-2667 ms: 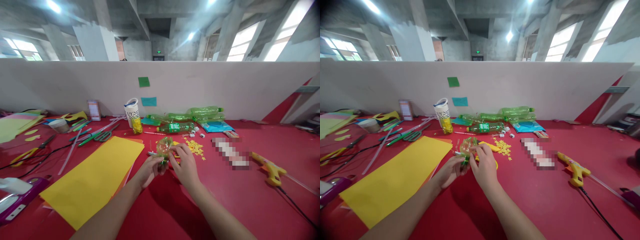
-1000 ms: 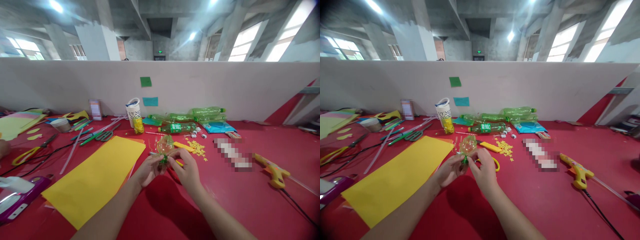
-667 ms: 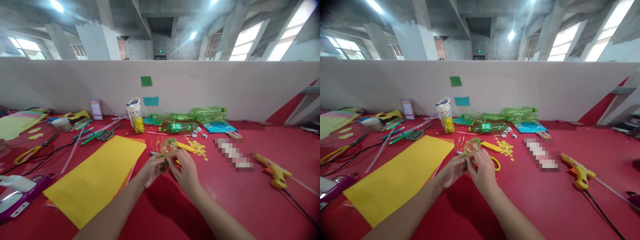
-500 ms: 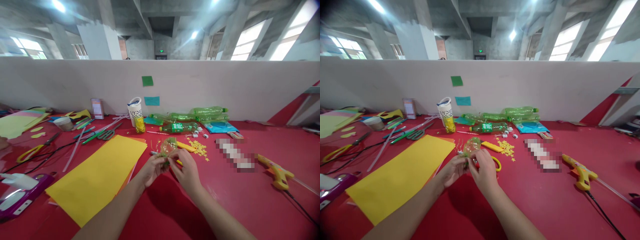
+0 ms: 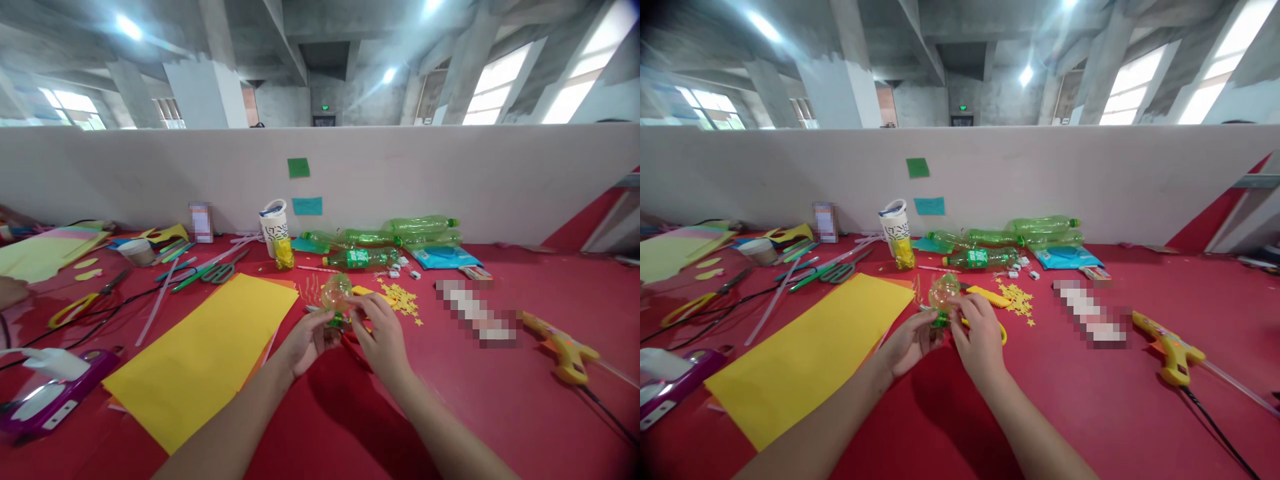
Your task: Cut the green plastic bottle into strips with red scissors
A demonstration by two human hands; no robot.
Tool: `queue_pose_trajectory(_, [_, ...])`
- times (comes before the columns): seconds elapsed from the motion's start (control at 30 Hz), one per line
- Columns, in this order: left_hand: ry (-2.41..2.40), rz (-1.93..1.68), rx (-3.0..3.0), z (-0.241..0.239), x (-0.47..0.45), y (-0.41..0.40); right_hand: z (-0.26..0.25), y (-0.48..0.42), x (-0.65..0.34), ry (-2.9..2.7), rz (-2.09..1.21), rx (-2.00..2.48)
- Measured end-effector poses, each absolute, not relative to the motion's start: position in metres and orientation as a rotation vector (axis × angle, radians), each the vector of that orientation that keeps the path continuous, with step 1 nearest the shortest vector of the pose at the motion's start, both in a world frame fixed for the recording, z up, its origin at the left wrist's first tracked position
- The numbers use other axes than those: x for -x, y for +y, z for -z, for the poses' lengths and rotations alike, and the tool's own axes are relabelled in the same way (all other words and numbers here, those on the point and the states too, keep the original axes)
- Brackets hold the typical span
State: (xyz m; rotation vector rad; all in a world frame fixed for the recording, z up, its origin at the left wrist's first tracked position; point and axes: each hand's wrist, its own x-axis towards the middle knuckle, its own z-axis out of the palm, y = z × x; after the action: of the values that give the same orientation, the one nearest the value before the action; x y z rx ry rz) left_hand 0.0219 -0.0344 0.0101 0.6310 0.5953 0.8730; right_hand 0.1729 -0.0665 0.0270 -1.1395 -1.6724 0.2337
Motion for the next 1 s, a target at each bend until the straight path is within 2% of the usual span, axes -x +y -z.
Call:
queue_pose_trajectory(0.6, [0.634,-0.924,-0.710,-0.0054,-0.0235,-0.0339,-0.0266,-0.0652,-0.1733,-1.710,-0.214,1.152])
queue_pose_trajectory(1.0, [0.717,-0.891,-0.917,0.0001,-0.0247,-0.0325,-0.0201,-0.0589,-0.1701,-1.512,-0.483,1.276])
